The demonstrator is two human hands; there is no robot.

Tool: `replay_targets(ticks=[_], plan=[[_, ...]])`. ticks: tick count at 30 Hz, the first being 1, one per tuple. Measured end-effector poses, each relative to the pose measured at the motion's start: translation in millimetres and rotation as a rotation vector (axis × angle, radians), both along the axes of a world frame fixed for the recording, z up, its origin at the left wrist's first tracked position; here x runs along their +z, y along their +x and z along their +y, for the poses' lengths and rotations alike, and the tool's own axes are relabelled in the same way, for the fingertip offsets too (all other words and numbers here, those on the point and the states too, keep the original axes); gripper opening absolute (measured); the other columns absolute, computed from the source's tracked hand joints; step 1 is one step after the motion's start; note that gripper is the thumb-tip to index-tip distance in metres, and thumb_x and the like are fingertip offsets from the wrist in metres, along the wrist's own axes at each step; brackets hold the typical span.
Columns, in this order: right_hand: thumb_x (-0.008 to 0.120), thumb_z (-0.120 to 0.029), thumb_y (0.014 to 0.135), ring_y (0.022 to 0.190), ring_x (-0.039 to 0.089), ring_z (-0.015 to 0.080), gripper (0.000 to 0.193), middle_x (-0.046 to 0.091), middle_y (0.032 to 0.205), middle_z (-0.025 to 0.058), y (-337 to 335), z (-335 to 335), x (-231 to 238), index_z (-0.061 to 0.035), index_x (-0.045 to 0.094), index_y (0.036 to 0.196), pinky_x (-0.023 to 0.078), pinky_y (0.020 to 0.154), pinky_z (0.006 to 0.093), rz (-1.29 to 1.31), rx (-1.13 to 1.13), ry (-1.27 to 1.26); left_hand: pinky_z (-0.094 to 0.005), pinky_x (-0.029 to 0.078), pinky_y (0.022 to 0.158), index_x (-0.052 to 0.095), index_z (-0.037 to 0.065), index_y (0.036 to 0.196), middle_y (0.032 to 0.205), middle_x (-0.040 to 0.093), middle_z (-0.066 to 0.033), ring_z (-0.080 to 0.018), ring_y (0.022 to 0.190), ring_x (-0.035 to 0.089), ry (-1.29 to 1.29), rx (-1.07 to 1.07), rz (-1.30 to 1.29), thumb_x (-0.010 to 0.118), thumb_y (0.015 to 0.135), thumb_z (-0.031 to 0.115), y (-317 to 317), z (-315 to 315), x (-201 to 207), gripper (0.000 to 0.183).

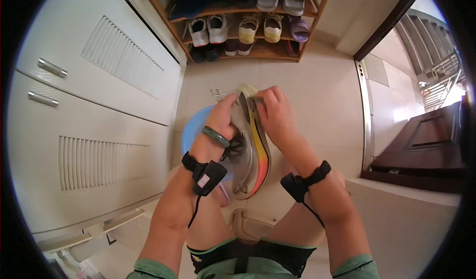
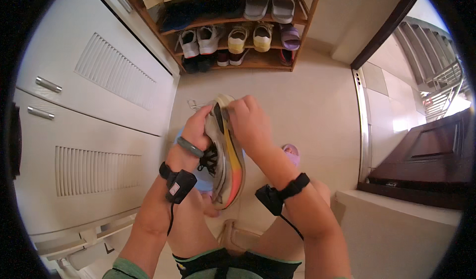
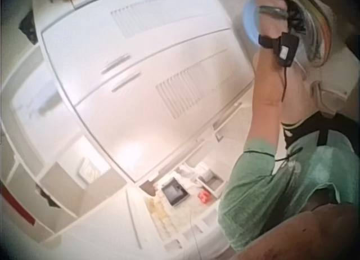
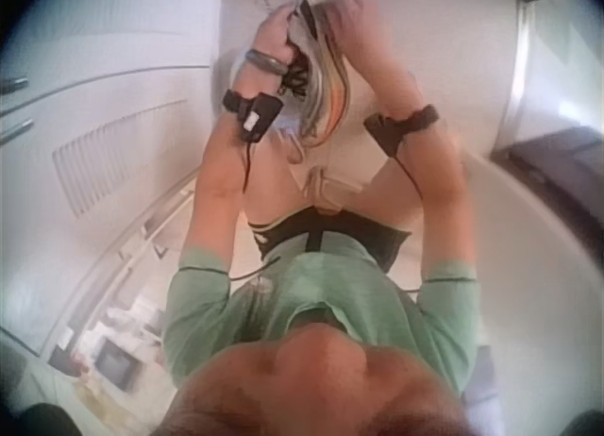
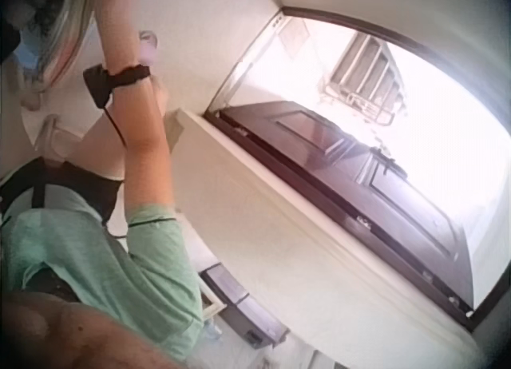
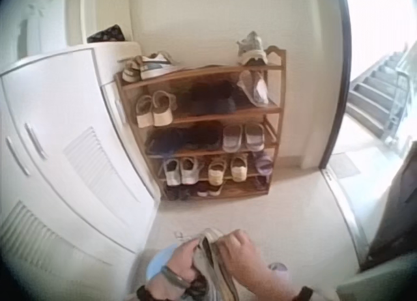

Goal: The recorder is cleaning a shoe using a wet cloth and a bucket of water.

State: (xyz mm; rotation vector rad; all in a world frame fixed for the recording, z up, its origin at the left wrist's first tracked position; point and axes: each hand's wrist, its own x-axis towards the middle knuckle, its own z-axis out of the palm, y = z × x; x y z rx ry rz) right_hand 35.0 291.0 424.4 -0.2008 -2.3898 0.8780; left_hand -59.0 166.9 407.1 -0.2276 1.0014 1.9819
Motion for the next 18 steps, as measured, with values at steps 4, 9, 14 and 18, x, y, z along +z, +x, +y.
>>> replay_targets(ticks=[4, 9, 14, 18], plan=[[0.055, -0.011, 0.082, 0.082, 0.055, 0.0351, 0.009, 0.055, 0.092, 0.0122, -11.6, 5.6, 4.9, -0.0072, 0.056, 0.091, 0.046, 0.068, 0.0434, 0.006, -0.128, -0.055, -0.0331, 0.050, 0.078, 0.057, 0.001, 0.103, 0.098, 0.063, -0.0081, -0.0195, 0.089, 0.061, -0.023, -0.107, 0.001, 0.047, 0.091, 0.021, 5.0, 2.5, 9.8, 0.025], [0.056, -0.011, 0.081, 0.081, 0.055, 0.0364, 0.010, 0.055, 0.091, 0.0133, -17.1, 22.5, -10.8, -0.0071, 0.056, 0.091, 0.046, 0.068, 0.0433, -0.026, -0.094, -0.192, -0.0323, 0.051, 0.077, 0.057, 0.000, 0.103, 0.097, 0.063, -0.0089, -0.0198, 0.087, 0.062, -0.050, -0.163, 0.040, 0.047, 0.090, 0.019, 16.5, 5.0, 2.4, 0.024], [0.057, -0.002, 0.081, 0.078, 0.055, 0.0340, 0.013, 0.054, 0.088, 0.0146, 24.8, -26.4, 1.9, -0.0024, 0.054, 0.094, 0.046, 0.067, 0.0378, 0.047, 0.205, -0.163, -0.0337, 0.050, 0.078, 0.057, 0.001, 0.105, 0.099, 0.063, -0.0087, -0.0203, 0.088, 0.061, 0.031, -0.038, 0.024, 0.048, 0.090, 0.019, -5.5, -13.3, 6.7, 0.026], [0.059, -0.001, 0.079, 0.075, 0.056, 0.0297, 0.014, 0.053, 0.086, 0.0125, 42.1, -29.0, 20.3, -0.0027, 0.055, 0.093, 0.046, 0.065, 0.0344, -0.188, 0.345, -0.310, -0.0356, 0.050, 0.080, 0.057, 0.001, 0.106, 0.101, 0.063, -0.0087, -0.0212, 0.090, 0.061, 0.074, 0.035, -0.021, 0.049, 0.089, 0.020, -18.1, -17.8, 4.5, 0.026]])
